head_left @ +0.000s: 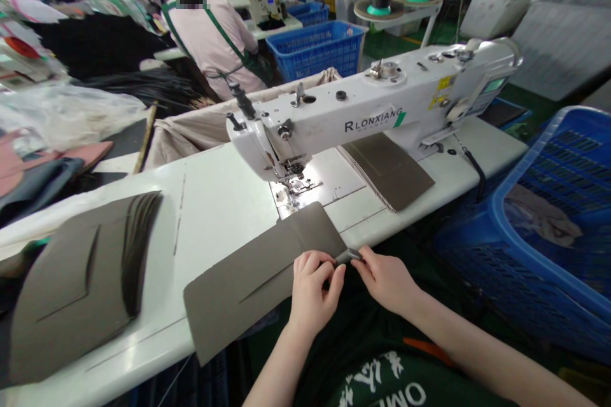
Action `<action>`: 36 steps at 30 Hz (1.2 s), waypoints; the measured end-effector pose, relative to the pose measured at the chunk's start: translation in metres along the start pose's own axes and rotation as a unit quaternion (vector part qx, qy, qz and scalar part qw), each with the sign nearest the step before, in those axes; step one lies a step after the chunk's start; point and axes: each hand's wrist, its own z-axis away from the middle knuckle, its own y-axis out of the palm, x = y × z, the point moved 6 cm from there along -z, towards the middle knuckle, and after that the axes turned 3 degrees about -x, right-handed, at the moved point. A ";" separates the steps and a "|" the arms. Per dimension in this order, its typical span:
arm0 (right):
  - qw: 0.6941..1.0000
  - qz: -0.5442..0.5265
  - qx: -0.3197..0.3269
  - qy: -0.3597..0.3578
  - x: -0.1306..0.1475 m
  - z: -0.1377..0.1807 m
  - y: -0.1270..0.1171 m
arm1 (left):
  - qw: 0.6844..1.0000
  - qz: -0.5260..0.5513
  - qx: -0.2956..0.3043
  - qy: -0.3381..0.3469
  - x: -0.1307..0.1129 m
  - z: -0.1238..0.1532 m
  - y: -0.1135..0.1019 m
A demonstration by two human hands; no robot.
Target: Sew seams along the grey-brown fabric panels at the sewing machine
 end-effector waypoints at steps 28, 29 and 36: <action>0.981 -0.188 -0.007 0.048 -0.005 -0.004 0.011 | 1.000 -0.022 -0.019 -0.008 0.004 -0.003 0.003; 0.987 -0.152 -0.014 0.043 -0.005 -0.003 0.010 | 1.000 -0.022 -0.018 -0.008 0.004 -0.003 0.003; 1.000 -0.022 -0.009 0.005 0.000 0.003 0.011 | 0.999 -0.027 -0.025 -0.007 0.003 -0.003 0.003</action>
